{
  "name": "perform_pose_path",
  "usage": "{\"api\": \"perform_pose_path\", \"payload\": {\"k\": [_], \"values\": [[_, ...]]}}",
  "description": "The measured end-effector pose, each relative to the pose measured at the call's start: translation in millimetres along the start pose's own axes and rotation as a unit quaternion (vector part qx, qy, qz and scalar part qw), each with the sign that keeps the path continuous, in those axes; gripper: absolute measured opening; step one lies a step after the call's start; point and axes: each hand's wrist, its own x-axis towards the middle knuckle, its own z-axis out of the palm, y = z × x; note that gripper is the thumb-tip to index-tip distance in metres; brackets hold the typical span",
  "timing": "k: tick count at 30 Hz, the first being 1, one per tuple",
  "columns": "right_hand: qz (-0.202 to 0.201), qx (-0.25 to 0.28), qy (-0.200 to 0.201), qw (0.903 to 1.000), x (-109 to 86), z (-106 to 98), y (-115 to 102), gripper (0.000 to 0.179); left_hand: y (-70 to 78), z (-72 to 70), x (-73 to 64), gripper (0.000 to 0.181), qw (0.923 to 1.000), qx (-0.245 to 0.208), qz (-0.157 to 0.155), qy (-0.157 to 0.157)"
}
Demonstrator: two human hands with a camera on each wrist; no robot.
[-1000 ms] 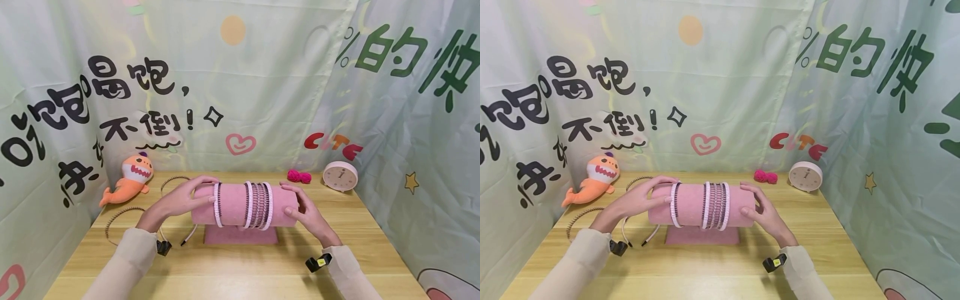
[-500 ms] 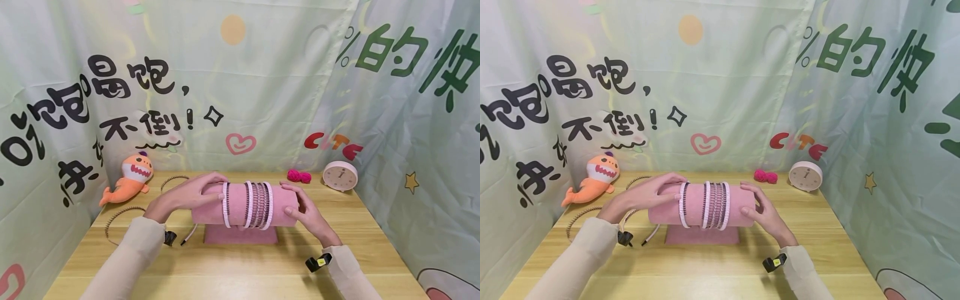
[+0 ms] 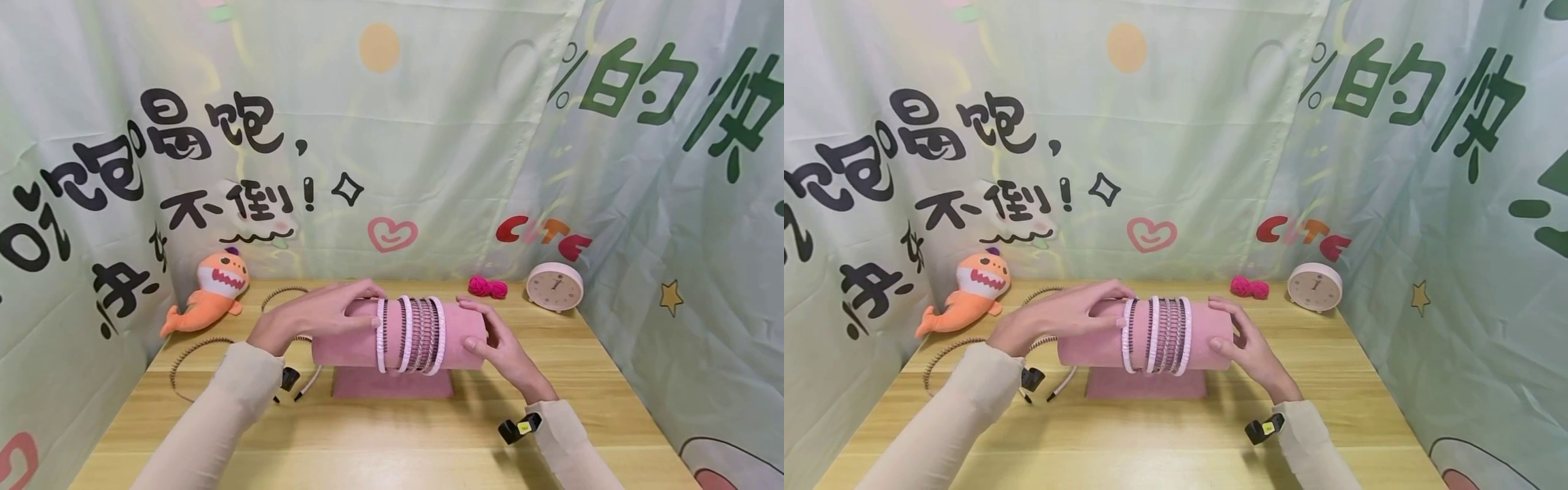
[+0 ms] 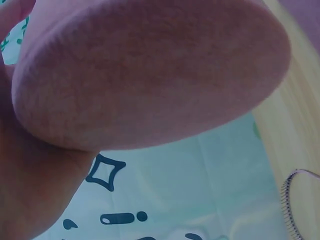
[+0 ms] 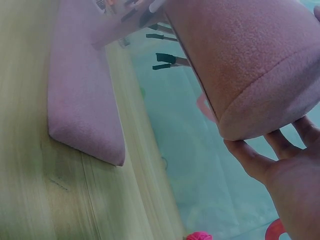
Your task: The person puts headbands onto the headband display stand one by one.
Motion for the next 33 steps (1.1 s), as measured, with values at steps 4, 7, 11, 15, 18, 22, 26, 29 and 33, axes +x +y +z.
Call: {"api": "perform_pose_path", "payload": {"k": [4, 7, 11, 15, 18, 22, 26, 29, 33], "values": [[-0.001, 0.0, -0.001, 1.0, 0.2, 0, 0, 0.061, 4.3, -0.1, 1.7, 0.047, 0.9999, 0.01, -0.009, -0.004], [-0.001, 0.0, -0.002, 1.0, 0.2, 0, 0, 0.061, 4.8, 1.1, 1.5, 0.046, 0.9998, 0.013, -0.014, -0.003], [-0.002, 0.0, -0.002, 1.0, 0.4, 0, 0, 0.061, 3.7, 2.5, 1.3, 0.047, 0.9998, 0.014, -0.015, 0.003], [-0.002, -0.003, -0.001, 1.0, 0.3, 0, 0, 0.061, 1.1, 2.6, 0.9, 0.051, 0.9999, 0.007, -0.012, 0.009], [0.0, -0.004, 0.0, 1.0, 0.2, 0, -1, 0.061, -3.5, 1.7, -1.8, 0.056, 0.9991, -0.039, -0.008, 0.012], [0.001, -0.003, -0.002, 1.0, 0.9, 2, -1, 0.061, -16.8, -2.1, -13.0, 0.058, 0.9934, -0.11, -0.013, 0.03], [0.005, -0.004, -0.003, 1.0, 1.1, 2, -2, 0.061, -35.4, -11.0, -30.8, 0.053, 0.9905, -0.115, -0.032, 0.068], [0.008, -0.005, -0.002, 0.9999, 0.5, 2, -2, 0.061, -49.5, -18.8, -44.6, 0.048, 0.9886, -0.106, -0.048, 0.096], [0.008, -0.004, 0.0, 1.0, -0.1, 1, -2, 0.061, -70.9, -25.0, -61.2, 0.043, 0.9843, -0.112, -0.062, 0.122]]}}
